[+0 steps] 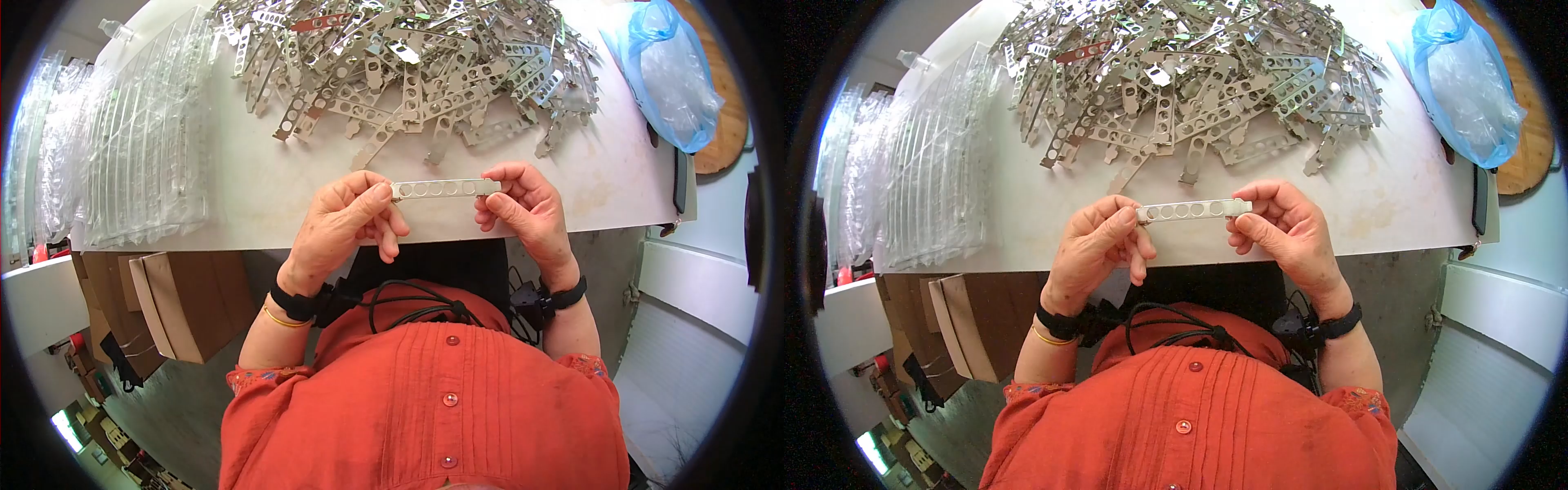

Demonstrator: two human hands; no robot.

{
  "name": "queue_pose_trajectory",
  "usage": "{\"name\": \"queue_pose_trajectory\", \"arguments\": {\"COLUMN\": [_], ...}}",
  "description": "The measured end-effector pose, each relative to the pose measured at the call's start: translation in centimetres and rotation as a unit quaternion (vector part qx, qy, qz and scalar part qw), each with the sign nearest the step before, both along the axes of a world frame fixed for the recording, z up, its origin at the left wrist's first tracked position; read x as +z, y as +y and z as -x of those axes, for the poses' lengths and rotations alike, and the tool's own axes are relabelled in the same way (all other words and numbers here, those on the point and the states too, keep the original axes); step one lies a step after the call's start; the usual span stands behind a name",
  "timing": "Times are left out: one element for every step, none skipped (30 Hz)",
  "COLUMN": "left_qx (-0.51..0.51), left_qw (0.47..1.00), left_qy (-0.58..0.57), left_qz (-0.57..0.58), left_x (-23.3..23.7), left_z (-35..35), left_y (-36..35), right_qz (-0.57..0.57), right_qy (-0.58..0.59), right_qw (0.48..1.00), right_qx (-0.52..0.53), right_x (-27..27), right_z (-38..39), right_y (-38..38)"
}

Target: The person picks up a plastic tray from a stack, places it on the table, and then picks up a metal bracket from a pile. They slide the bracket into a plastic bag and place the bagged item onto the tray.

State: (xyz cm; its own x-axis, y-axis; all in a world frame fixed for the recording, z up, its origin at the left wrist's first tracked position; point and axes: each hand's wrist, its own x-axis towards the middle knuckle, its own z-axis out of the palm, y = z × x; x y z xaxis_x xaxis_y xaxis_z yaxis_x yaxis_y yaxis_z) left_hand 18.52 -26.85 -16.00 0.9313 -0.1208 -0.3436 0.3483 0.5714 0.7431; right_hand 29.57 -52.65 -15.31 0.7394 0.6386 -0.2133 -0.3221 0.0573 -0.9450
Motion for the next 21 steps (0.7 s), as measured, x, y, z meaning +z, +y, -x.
{"name": "queue_pose_trajectory", "arguments": {"left_qx": [0.000, 0.000, 0.002, 0.003, 0.003, 0.002, 0.001, 0.001, 0.000, 0.000, -0.001, 0.000, 0.001, 0.001, 0.001, 0.001, 0.001, 0.001, 0.001, 0.001, 0.001], "left_qw": [1.000, 1.000, 1.000, 1.000, 1.000, 1.000, 1.000, 1.000, 1.000, 1.000, 1.000, 1.000, 1.000, 1.000, 1.000, 1.000, 1.000, 1.000, 1.000, 1.000, 1.000], "left_qy": [0.000, 0.000, 0.001, 0.001, 0.001, -0.001, -0.003, -0.003, -0.004, -0.006, -0.006, -0.005, -0.005, -0.005, -0.005, -0.005, -0.006, -0.004, -0.002, -0.002, -0.002], "left_qz": [-0.001, -0.001, 0.001, 0.003, 0.003, 0.007, 0.011, 0.011, 0.009, 0.006, 0.006, 0.004, 0.003, 0.003, 0.004, 0.004, 0.004, 0.002, 0.000, -0.001, 0.000], "left_x": [-0.01, -0.01, -0.01, 0.00, 0.04, 0.09, 0.12, 0.10, 0.04, 0.00, -0.02, -0.03, -0.03, -0.03, -0.02, -0.01, 0.02, 0.04, 0.07, 0.09, 0.09], "left_z": [0.01, 0.02, 0.02, 0.02, 0.03, 0.03, 0.01, 0.00, 0.00, -0.01, -0.01, 0.01, 0.02, 0.01, 0.02, 0.02, 0.03, 0.04, 0.05, 0.08, 0.09], "left_y": [0.02, 0.02, -0.01, -0.04, -0.05, -0.06, -0.06, -0.06, -0.05, -0.05, -0.05, -0.06, -0.07, -0.08, -0.09, -0.10, -0.10, -0.09, -0.09, -0.10, -0.11], "right_qz": [0.000, -0.003, -0.006, -0.006, -0.011, -0.016, -0.016, -0.019, -0.023, -0.023, -0.022, -0.022, -0.022, -0.023, -0.025, -0.025, -0.029, -0.032, -0.032, -0.030, -0.028], "right_qy": [0.000, -0.003, -0.006, -0.006, -0.014, -0.022, -0.023, -0.021, -0.019, -0.020, -0.020, -0.020, -0.021, -0.020, -0.020, -0.020, -0.024, -0.027, -0.027, -0.026, -0.025], "right_qw": [1.000, 1.000, 1.000, 1.000, 1.000, 1.000, 1.000, 1.000, 1.000, 1.000, 1.000, 1.000, 1.000, 1.000, 0.999, 0.999, 0.999, 0.999, 0.999, 0.999, 0.999], "right_qx": [0.000, 0.001, 0.002, 0.002, 0.004, 0.006, 0.006, 0.002, -0.002, -0.002, -0.003, -0.003, -0.003, -0.003, -0.003, -0.002, 0.001, 0.004, 0.004, 0.002, 0.001], "right_x": [-0.05, -0.13, -0.22, -0.34, -0.48, -0.54, -0.53, -0.52, -0.51, -0.50, -0.49, -0.47, -0.45, -0.43, -0.41, -0.43, -0.49, -0.52, -0.47, -0.39, -0.34], "right_z": [-0.01, 0.01, 0.02, 0.03, 0.04, 0.04, 0.07, 0.11, 0.13, 0.14, 0.15, 0.15, 0.16, 0.18, 0.20, 0.21, 0.20, 0.21, 0.23, 0.27, 0.30], "right_y": [-0.01, -0.03, -0.06, -0.10, -0.16, -0.22, -0.21, -0.15, -0.09, -0.06, -0.04, -0.04, -0.06, -0.06, -0.07, -0.10, -0.15, -0.16, -0.14, -0.12, -0.09]}}
